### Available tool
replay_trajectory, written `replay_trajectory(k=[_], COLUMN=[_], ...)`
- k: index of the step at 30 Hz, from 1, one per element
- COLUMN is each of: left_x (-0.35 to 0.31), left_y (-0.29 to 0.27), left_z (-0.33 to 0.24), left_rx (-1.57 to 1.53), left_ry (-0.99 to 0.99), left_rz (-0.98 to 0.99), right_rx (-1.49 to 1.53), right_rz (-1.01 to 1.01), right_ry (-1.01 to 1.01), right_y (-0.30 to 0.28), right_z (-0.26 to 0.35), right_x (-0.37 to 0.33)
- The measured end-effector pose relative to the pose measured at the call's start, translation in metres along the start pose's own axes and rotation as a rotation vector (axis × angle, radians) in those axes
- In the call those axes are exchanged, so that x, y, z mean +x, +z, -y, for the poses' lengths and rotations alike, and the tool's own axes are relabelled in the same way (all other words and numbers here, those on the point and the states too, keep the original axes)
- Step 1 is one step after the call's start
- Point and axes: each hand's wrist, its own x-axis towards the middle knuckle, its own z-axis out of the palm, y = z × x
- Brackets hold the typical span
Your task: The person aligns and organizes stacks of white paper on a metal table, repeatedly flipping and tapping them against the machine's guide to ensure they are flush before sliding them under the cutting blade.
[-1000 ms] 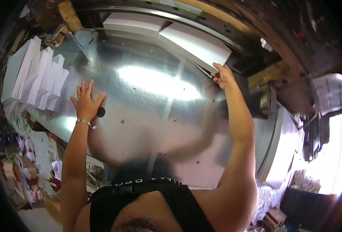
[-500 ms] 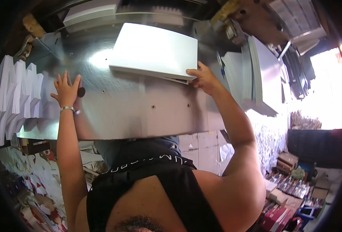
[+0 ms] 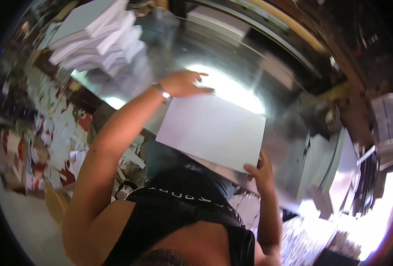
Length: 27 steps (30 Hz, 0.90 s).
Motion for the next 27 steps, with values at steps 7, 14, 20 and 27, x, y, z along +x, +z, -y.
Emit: replay_trajectory(k=[7,14,20,27], left_x=[-0.015,-0.058,-0.125,-0.123], left_y=[0.019,-0.007,-0.052,-0.038], left_z=[0.007,-0.016,-0.077,-0.088], left_rx=[0.145,0.027,0.278,0.441], left_ry=[-0.01,0.028,0.413,0.63], left_rz=[0.199,0.072,-0.375,-0.385], right_rx=[-0.103,-0.156,-0.356,-0.779], right_rz=[0.13,0.149,-0.079,-0.296], right_ry=[-0.297,-0.397,-0.418,-0.697], right_y=[0.026,0.011,0.016,0.037], right_z=[0.039,0.026,0.02,-0.02], right_x=[-0.001,-0.001,-0.013,-0.005])
